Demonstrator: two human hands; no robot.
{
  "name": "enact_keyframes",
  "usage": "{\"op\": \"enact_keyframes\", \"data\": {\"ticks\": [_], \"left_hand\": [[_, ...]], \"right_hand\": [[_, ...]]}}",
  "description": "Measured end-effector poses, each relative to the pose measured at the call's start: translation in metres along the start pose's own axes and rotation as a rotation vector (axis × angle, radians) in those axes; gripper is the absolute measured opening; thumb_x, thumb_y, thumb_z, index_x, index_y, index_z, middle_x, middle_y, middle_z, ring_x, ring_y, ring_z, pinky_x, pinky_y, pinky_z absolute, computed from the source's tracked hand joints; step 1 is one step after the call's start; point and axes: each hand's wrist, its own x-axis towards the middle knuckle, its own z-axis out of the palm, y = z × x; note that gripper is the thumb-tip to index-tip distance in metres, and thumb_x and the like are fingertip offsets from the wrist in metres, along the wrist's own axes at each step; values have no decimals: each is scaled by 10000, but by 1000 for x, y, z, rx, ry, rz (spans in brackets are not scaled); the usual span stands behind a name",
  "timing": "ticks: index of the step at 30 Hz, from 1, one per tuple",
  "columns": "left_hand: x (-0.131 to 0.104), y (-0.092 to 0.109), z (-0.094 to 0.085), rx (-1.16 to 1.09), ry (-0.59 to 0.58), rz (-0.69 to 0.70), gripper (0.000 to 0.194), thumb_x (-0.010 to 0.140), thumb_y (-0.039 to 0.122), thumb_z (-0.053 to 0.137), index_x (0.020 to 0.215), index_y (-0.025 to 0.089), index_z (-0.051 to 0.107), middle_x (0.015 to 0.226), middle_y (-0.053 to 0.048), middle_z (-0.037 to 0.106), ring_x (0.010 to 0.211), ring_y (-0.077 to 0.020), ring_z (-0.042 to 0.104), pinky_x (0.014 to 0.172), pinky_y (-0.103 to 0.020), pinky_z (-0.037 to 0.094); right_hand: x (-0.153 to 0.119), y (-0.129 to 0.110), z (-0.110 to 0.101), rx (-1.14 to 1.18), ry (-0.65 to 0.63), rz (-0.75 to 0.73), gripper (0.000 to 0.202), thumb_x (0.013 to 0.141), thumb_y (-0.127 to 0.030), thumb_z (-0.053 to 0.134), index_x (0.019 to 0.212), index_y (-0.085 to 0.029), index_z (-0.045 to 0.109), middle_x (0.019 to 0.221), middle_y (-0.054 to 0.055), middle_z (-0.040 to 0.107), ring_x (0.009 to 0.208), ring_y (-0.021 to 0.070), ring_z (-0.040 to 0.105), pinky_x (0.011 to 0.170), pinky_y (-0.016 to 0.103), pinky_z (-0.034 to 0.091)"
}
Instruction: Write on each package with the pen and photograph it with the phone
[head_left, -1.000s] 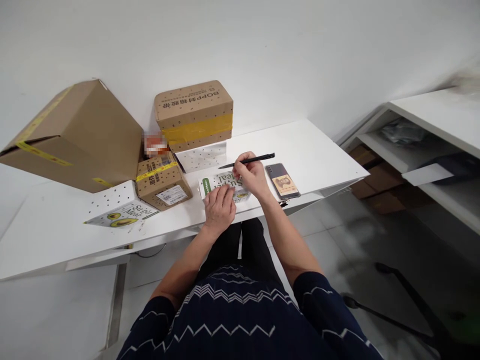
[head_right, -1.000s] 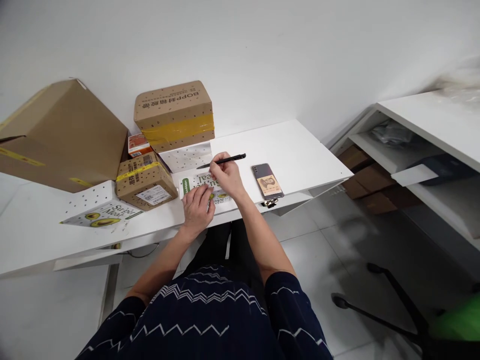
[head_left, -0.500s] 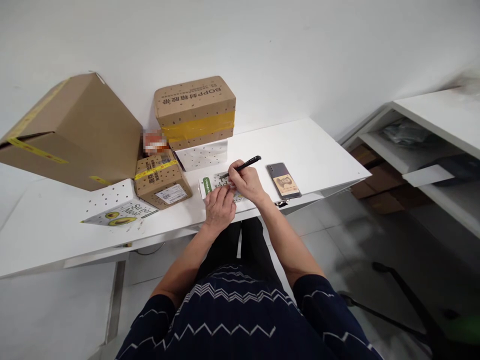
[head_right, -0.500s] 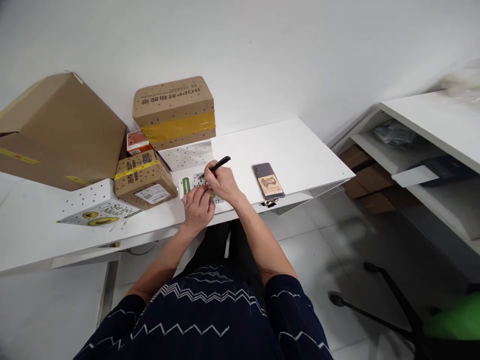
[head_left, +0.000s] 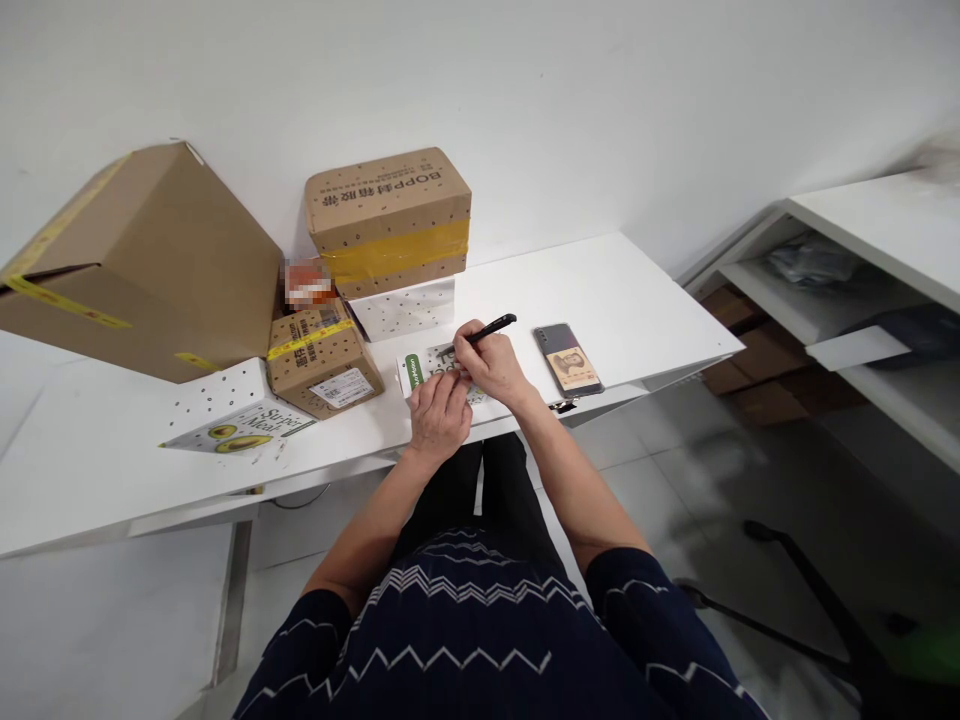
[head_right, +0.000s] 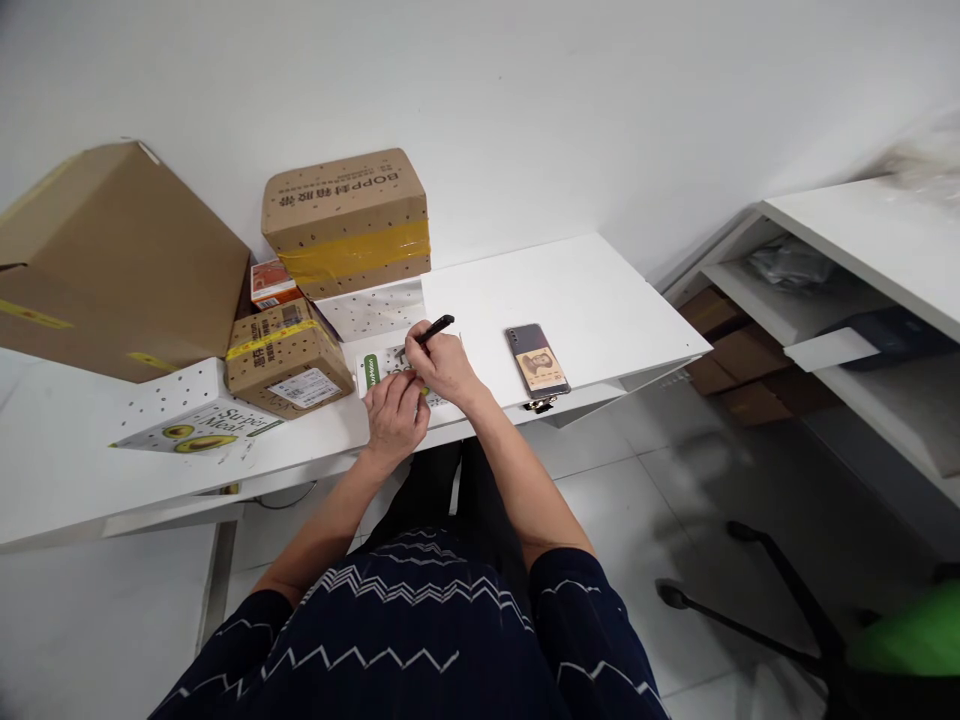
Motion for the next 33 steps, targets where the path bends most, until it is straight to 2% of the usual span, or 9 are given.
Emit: {"op": "enact_keyframes", "data": {"ticks": [8, 14, 17, 19, 20, 22, 26, 28, 33], "left_hand": [[-1, -1, 1, 30, -25, -5, 379, 851, 178, 538, 1209, 214, 656, 1213, -106, 694, 1153, -280, 619, 1027, -446, 408], [0, 0, -2, 56, -16, 6, 374, 856, 164, 553, 1206, 233, 665, 1210, -80, 705, 1142, -268, 624, 1004, -420, 403], [1, 0, -2, 61, 8, 29, 368, 861, 161, 553, 1205, 232, 663, 1196, -85, 707, 1133, -264, 624, 1001, -413, 397], [0, -1, -1, 56, 22, 41, 371, 863, 159, 552, 1211, 234, 658, 1194, -87, 705, 1131, -262, 623, 1001, -410, 392], [0, -1, -1, 48, 19, 35, 370, 865, 159, 551, 1211, 235, 657, 1195, -88, 704, 1131, -262, 622, 1002, -411, 389], [-1, -2, 1, 20, -4, 2, 359, 868, 162, 548, 1202, 237, 659, 1200, -89, 701, 1137, -266, 619, 1003, -417, 384], [-1, -2, 2, 3, -22, -30, 345, 872, 172, 546, 1190, 234, 667, 1204, -93, 698, 1146, -271, 613, 997, -422, 387], [0, -2, 1, 48, 6, 15, 351, 872, 170, 545, 1198, 229, 662, 1200, -94, 700, 1141, -266, 614, 998, -413, 385], [1, -1, -1, 104, 0, 54, 357, 876, 173, 537, 1211, 216, 651, 1197, -97, 700, 1141, -248, 613, 1028, -388, 361]], "right_hand": [[-2, 4, 4, 70, 57, 17, 256, 942, -376, 482, 739, -225, 518, 634, -24, 573, 549, 115, 550, 534, 235, 419], [-3, 11, -1, 362, 444, 72, 253, 965, -492, 445, 961, -254, 531, 735, -11, 618, 530, 98, 547, 522, 239, 474], [-9, 31, -17, 273, 644, 60, 285, 985, -472, 394, 1122, -270, 543, 902, 35, 647, 621, 121, 601, 600, 282, 523], [-19, 52, -29, 92, 662, 67, 325, 993, -442, 367, 1202, -273, 551, 1054, 77, 653, 773, 170, 651, 712, 346, 551], [-25, 64, -34, -32, 620, 74, 341, 994, -415, 363, 1232, -268, 557, 1136, 97, 648, 894, 203, 659, 793, 384, 550], [-38, 87, -40, -310, 374, 89, 372, 983, -324, 368, 1286, -232, 564, 1276, 125, 622, 1138, 256, 595, 956, 438, 490], [-57, 117, -35, -718, -149, 145, 481, 910, -148, 428, 1378, -138, 539, 1436, 160, 543, 1306, 324, 449, 1049, 473, 372], [-59, 125, -27, -827, -255, 168, 501, 913, -121, 412, 1400, -130, 530, 1465, 164, 517, 1348, 340, 393, 1048, 485, 342], [-56, 131, -15, -919, -315, 159, 477, 949, -143, 366, 1389, -135, 549, 1430, 172, 547, 1384, 345, 333, 1037, 487, 322]]}}
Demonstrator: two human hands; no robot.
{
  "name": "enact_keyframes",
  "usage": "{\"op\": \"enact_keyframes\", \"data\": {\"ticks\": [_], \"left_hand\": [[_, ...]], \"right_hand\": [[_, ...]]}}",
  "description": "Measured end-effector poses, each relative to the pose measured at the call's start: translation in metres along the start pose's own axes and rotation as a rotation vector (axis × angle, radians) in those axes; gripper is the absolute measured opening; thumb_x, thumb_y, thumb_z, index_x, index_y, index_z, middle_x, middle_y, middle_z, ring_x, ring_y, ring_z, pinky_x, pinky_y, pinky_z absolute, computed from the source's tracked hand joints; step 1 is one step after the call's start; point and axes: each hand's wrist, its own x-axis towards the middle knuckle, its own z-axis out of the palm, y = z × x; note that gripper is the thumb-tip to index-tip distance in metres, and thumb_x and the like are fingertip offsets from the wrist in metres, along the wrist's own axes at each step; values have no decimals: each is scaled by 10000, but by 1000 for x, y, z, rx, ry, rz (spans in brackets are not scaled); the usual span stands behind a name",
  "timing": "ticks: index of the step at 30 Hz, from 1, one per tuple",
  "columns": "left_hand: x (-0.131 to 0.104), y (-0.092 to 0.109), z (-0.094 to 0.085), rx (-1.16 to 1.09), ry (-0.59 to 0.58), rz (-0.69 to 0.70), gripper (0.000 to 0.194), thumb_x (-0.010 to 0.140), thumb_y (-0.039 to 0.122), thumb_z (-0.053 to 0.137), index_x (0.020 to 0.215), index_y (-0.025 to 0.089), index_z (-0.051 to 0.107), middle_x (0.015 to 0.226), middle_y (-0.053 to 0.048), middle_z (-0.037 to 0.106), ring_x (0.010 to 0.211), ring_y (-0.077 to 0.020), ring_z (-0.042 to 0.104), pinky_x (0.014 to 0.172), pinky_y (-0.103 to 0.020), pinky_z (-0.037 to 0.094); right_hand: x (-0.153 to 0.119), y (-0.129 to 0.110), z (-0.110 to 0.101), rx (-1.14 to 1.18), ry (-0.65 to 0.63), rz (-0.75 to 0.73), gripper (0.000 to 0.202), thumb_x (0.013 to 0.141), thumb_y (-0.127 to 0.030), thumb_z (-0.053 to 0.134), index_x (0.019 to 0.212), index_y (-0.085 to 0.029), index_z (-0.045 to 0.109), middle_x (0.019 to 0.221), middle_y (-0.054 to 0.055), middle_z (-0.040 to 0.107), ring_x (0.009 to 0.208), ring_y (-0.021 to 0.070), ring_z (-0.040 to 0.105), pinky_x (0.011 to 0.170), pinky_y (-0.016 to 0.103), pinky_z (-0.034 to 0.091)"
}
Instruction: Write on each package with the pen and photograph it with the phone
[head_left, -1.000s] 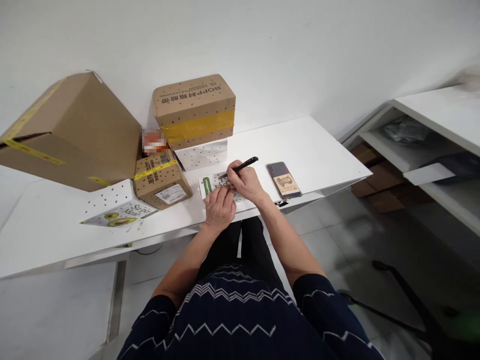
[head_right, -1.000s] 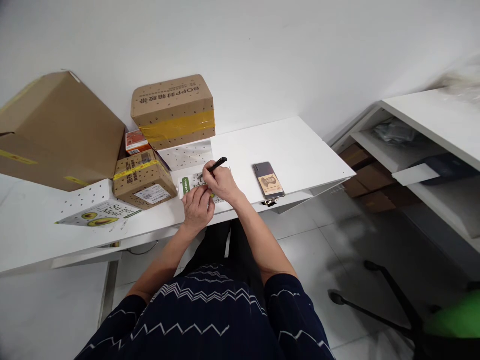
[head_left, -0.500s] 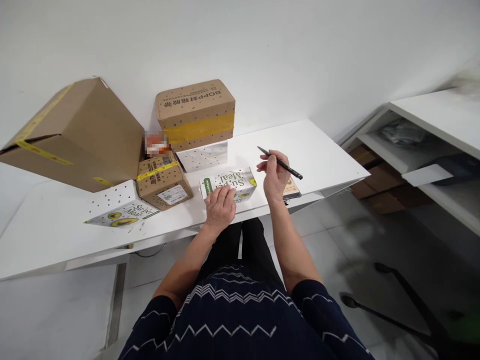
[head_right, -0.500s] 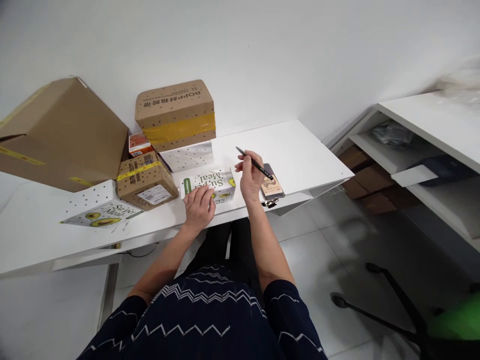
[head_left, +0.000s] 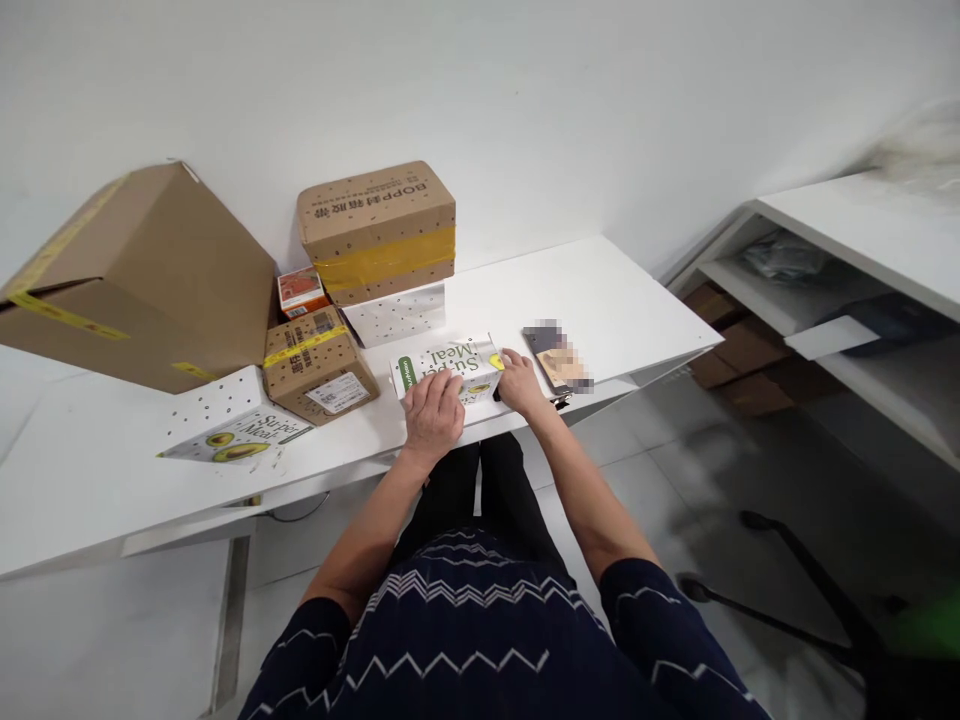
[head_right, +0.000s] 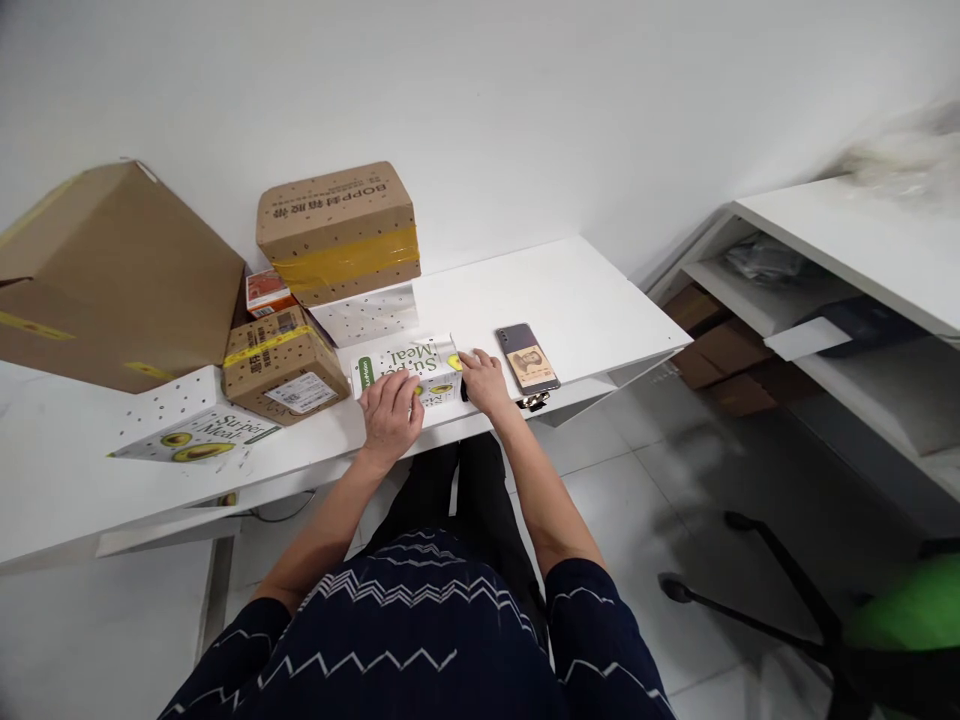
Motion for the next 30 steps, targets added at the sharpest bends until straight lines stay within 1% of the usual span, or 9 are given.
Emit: {"op": "enact_keyframes", "data": {"ticks": [4, 8, 11, 15, 18, 22, 24, 27, 30], "left_hand": [[0, -1, 1, 21, 18, 18, 368, 870, 169, 545, 1221, 218, 643, 1196, -96, 700, 1141, -250, 611, 1032, -388, 353], [0, -1, 2, 11, 28, 25, 373, 871, 165, 543, 1228, 219, 635, 1197, -100, 696, 1142, -252, 607, 1028, -390, 350], [3, 0, 1, 31, 61, 42, 378, 858, 154, 559, 1223, 216, 634, 1175, -97, 703, 1124, -253, 610, 1015, -388, 350], [5, 2, -1, 65, 113, 87, 380, 841, 134, 573, 1211, 201, 635, 1141, -98, 713, 1093, -251, 616, 986, -381, 362], [2, 1, 1, 52, 67, 56, 375, 856, 148, 554, 1217, 213, 635, 1159, -97, 708, 1109, -253, 615, 994, -388, 358], [-2, -1, 3, 44, 2, 21, 368, 865, 159, 547, 1216, 216, 641, 1196, -97, 701, 1135, -257, 613, 1009, -397, 356], [-3, -2, 4, 61, 21, 39, 376, 862, 159, 552, 1224, 215, 636, 1197, -99, 701, 1138, -256, 615, 1016, -399, 359], [-5, -1, 6, 70, 50, 58, 396, 857, 161, 559, 1245, 215, 625, 1203, -108, 697, 1149, -255, 615, 1035, -402, 360], [-9, 0, 10, 40, 12, 23, 414, 862, 173, 550, 1270, 213, 611, 1242, -123, 679, 1187, -260, 604, 1068, -421, 352]], "right_hand": [[-4, 9, -12, 30, 67, 78, 526, 951, -151, 351, 1464, -178, 464, 1447, 134, 531, 1341, 312, 370, 1045, 457, 333], [-12, 31, -31, 44, 214, 583, 651, 932, -417, 495, 1522, -201, 325, 1510, 188, 399, 1328, 377, 348, 1035, 513, 320], [-13, 45, -38, 88, 163, 843, 863, 817, -556, 626, 1513, -174, 288, 1507, 252, 339, 1318, 421, 347, 1023, 536, 305], [-7, 49, -34, 132, 136, 824, 755, 838, -529, 569, 1455, -147, 361, 1369, 229, 494, 1239, 390, 426, 1008, 503, 324], [-4, 46, -32, 116, 173, 792, 658, 860, -461, 536, 1411, -118, 426, 1322, 227, 543, 1213, 381, 444, 996, 494, 339], [-9, 44, -38, 217, 220, 796, 699, 817, -442, 600, 1415, -118, 438, 1278, 225, 589, 1201, 378, 469, 982, 504, 374], [-18, 43, -44, 476, 315, 806, 725, 779, -459, 635, 1401, -131, 458, 1185, 175, 646, 1134, 327, 538, 956, 462, 427], [-37, 33, -60, 1180, 488, 804, 646, 749, -547, 609, 1259, -153, 569, 976, 89, 691, 877, 230, 638, 780, 365, 530], [-60, 7, -85, 1910, 454, 641, 597, 782, -629, 485, 1133, -166, 626, 953, 94, 707, 797, 219, 663, 693, 371, 566]]}}
